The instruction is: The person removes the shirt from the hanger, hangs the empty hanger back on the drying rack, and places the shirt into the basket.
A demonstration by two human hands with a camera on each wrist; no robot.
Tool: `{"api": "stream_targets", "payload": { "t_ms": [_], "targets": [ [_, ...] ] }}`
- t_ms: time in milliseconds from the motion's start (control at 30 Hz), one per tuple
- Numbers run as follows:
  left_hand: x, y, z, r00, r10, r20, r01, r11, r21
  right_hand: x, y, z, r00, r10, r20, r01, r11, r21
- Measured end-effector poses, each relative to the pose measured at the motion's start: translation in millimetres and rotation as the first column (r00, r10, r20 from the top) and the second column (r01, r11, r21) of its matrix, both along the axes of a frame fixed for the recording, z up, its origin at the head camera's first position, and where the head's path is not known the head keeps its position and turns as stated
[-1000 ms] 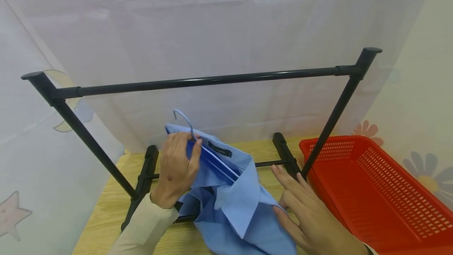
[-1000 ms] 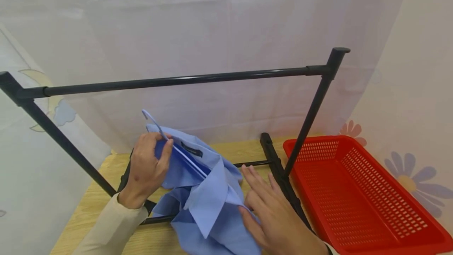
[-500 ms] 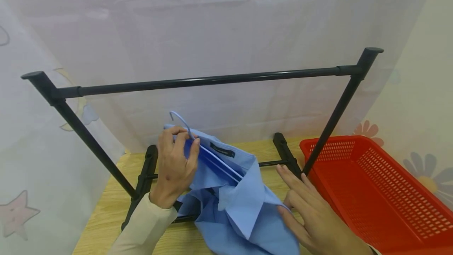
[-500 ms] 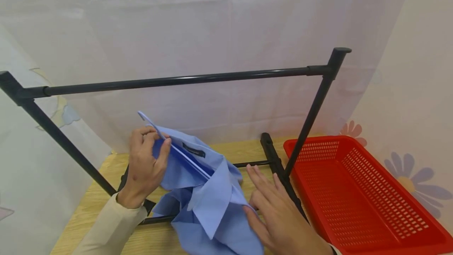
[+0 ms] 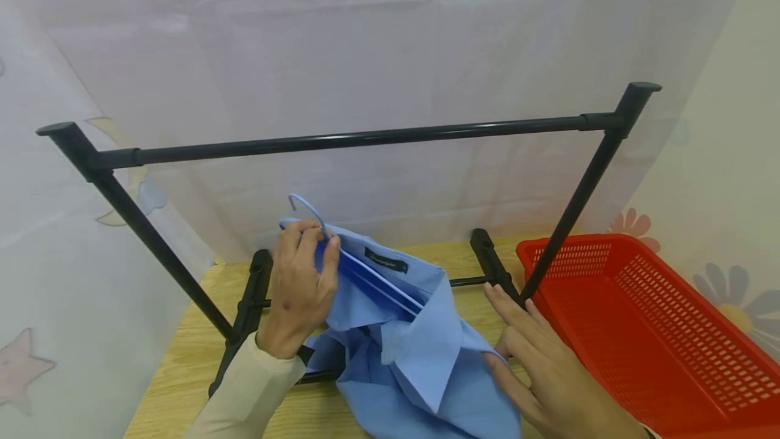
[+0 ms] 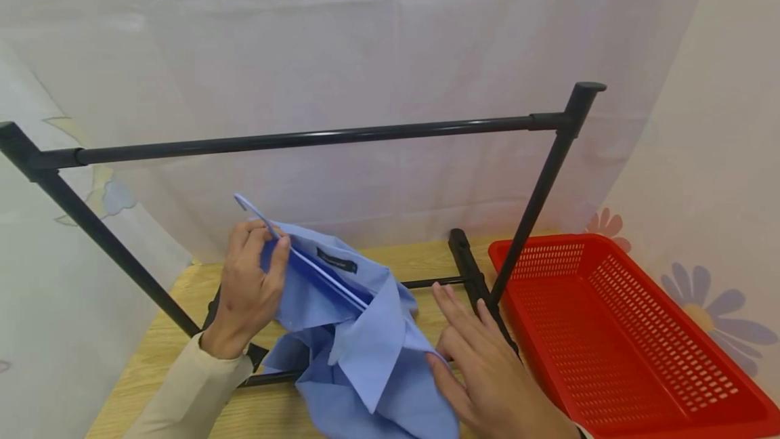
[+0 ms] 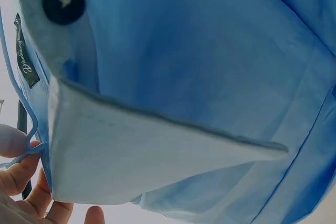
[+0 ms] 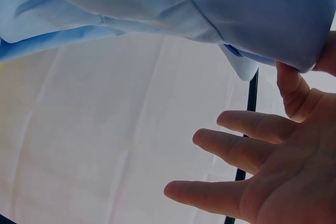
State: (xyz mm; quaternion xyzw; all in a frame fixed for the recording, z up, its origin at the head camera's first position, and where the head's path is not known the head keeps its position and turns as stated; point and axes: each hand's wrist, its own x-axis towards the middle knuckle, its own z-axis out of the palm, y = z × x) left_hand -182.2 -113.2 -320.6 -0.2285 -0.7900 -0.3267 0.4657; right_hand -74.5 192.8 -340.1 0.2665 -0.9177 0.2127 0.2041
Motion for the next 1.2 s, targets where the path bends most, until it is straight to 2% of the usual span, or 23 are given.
{"api": "stream_targets", "payload": {
  "t_ms": [300,500,800,1000,1200],
  "targets": [
    [0.1,-2.0,-0.2,1.0,-0.002,0.003,0.002,1.0,0.005,0.2,3.3,-1.1,1.0,0.002,-0.024,-0.003,1.0,-0.008],
    [0.5,-3.4,-0.6,1.0,0.0,0.008,0.0,1.0,0.009,0.9,5.6,0.9,0.999,-0.046,0.01,0.045,0.999,0.002],
    [2.5,-4.5,-0.8,0.999,-0.016,0.04,0.015,1.0,0.021,-0.5,11.8,-3.1,0.996,-0.056,0.064,0.059,0.997,-0.047],
    [4.9,-5.4,-1.6,0.996,-0.027,0.081,0.024,0.999,0.036,-1.9,14.5,-4.6,0.99,-0.078,0.118,0.084,0.996,-0.042],
    [5.0,-6.5,-1.1,0.995,-0.051,0.086,0.047,0.998,0.044,-2.1,16.0,-5.9,0.993,-0.071,0.095,0.076,0.996,-0.049]
  ]
}}
